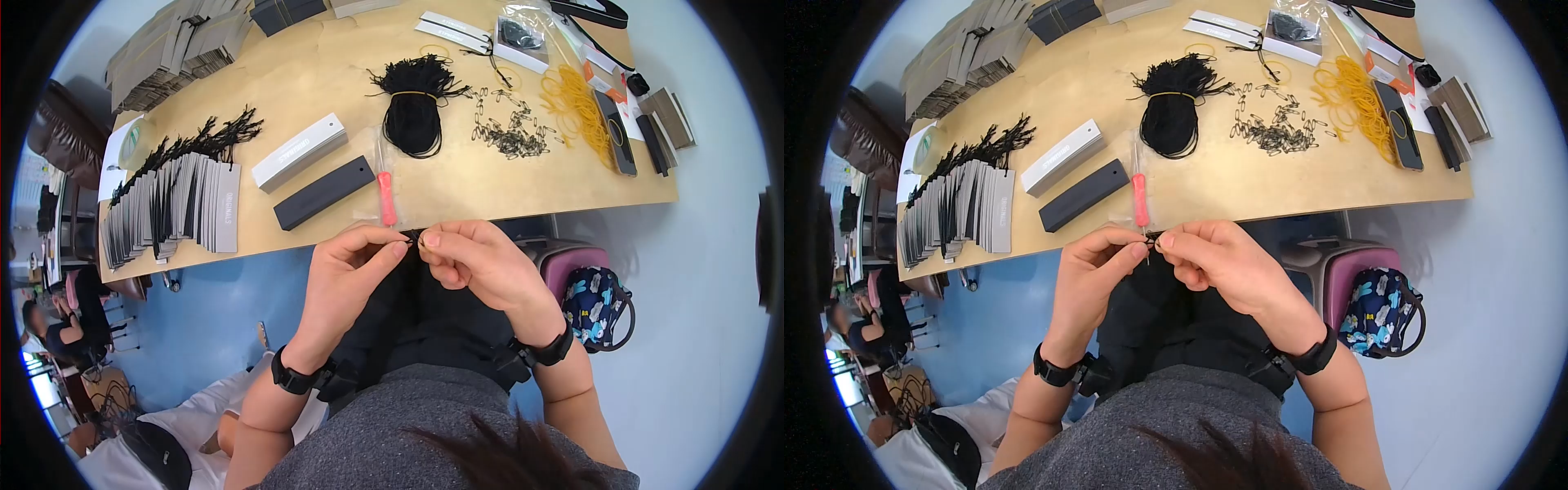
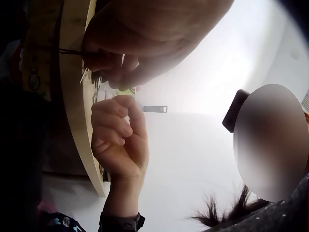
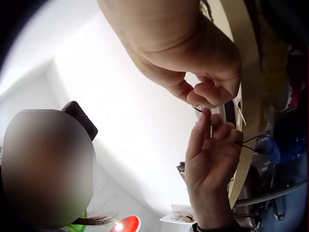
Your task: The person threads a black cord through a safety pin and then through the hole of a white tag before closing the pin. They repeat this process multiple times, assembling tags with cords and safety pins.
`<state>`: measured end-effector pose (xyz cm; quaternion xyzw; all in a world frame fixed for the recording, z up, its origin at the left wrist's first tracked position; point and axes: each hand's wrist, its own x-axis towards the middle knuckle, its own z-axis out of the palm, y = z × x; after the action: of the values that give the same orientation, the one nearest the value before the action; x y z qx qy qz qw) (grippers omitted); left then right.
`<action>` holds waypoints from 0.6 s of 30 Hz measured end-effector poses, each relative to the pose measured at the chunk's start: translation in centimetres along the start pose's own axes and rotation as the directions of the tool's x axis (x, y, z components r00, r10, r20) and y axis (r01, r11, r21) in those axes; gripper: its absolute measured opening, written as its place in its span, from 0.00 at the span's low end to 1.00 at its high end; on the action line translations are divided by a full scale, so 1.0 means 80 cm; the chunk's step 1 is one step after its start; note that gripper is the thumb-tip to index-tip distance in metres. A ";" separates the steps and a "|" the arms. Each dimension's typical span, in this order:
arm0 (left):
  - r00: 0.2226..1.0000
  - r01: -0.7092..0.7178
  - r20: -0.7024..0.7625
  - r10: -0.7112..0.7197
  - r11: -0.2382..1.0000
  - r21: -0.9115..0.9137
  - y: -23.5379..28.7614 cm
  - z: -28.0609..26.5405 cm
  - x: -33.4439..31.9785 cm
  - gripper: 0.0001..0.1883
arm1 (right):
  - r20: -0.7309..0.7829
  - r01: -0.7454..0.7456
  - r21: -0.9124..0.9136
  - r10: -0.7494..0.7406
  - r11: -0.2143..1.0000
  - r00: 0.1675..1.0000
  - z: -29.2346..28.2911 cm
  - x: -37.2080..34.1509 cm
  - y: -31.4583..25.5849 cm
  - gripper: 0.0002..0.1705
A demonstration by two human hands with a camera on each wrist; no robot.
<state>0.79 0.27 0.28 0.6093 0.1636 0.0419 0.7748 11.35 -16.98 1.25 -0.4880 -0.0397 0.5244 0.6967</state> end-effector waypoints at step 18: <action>0.999 0.038 -0.010 -0.038 0.999 -0.017 -0.003 -0.004 -0.005 0.07 | 0.085 0.414 -0.852 -0.695 0.321 0.714 0.026 -0.015 0.001 0.10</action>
<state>0.29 0.40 0.06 0.5994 0.1787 0.0314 0.7796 9.58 -16.58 2.88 -0.7807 -0.3417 0.0851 0.5162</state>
